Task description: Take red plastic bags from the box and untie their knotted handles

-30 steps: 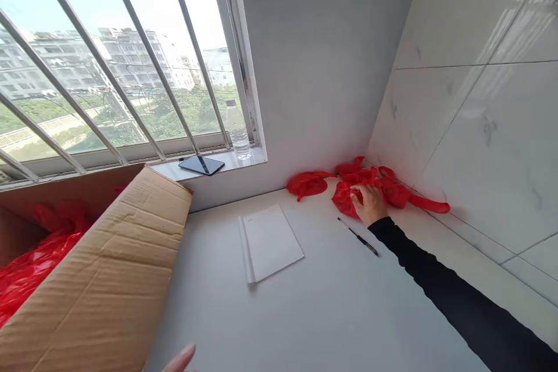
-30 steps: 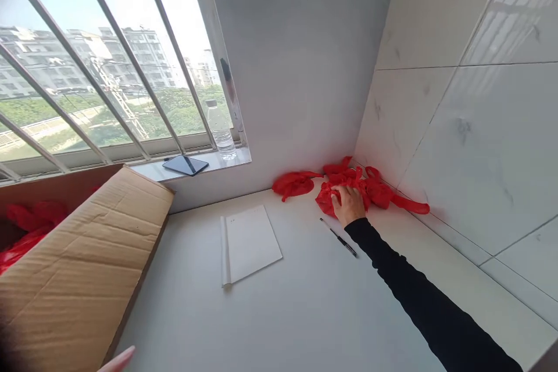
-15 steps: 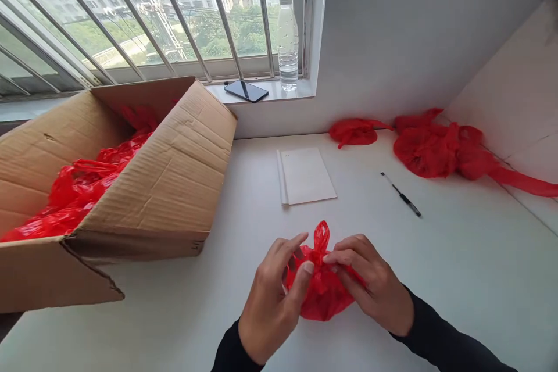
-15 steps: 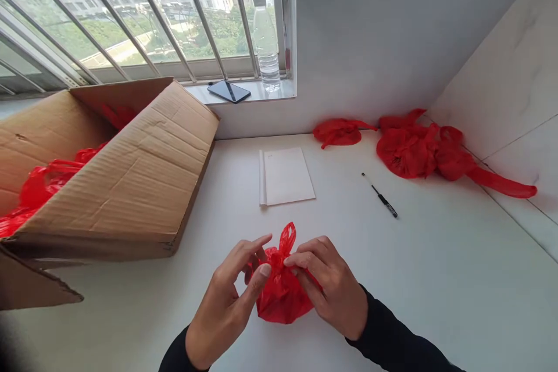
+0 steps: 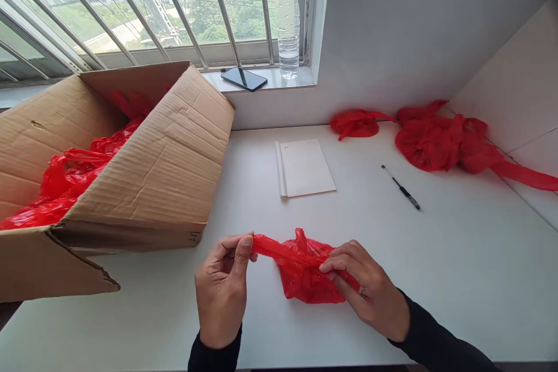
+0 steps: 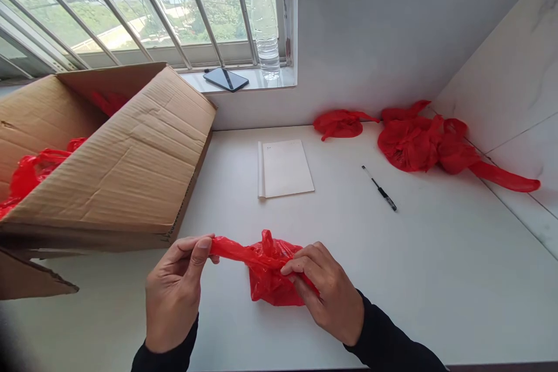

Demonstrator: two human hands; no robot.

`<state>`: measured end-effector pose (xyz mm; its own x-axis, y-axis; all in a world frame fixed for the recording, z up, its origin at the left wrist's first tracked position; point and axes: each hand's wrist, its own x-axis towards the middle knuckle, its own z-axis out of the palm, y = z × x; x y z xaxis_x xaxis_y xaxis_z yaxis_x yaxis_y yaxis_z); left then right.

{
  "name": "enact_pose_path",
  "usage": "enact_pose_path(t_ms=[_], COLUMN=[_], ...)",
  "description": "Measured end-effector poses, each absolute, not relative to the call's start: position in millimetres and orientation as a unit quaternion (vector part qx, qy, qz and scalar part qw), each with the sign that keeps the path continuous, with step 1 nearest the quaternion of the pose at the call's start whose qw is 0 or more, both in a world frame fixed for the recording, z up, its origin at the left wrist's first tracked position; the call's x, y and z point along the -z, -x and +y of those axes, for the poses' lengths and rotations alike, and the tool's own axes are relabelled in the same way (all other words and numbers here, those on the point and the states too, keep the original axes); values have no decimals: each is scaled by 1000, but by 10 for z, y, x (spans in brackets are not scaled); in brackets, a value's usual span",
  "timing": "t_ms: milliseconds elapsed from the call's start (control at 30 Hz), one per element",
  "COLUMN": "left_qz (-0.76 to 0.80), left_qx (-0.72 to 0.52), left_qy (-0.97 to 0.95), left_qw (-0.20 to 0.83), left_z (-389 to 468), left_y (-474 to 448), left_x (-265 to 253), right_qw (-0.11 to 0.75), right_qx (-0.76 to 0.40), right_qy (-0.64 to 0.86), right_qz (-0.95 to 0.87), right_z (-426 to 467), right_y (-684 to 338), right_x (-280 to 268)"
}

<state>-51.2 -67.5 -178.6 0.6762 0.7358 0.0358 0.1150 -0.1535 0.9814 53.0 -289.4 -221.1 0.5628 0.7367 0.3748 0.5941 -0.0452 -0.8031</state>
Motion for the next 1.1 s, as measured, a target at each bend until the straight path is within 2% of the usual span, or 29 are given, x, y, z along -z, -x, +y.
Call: enact_pose_path(t_ms=[100,167,300,433,600,800,1000,1100], left_qz=[273,239,126,119,169,58,235,188], left_qx=[-210,-167,-116,-134,-160,-147,-176,-192], left_qy=[-687,-712,-853,-878,-871,-896,-835,-866], left_qw=[640,639,492,443,433,415,466,422], left_z=[-737,-850,-1066,-997,-783,-947,-782,-834], left_y=[546,567,559,528,588,518,581,552], left_x=[1887,1987,2133,2171,2131,2083,2069,1990], right_qw=[525,535,537,522,522,483,520,514], right_qx=[-74,-84,-107,-99,-134,-174,-172,-216], right_qy=[724,728,726,746,797,799,814,805], right_qz=[-441,-421,-416,-403,-272,-314,-191,-203], right_z=[-2868,-2839,-2793,-2852,-2989,-2898,-3060,-3058], right_y=[-535,-535,-527,-586,-732,-725,-812,-802], right_x=[2170,2147,2136,2130,2104,2053,2006,1990])
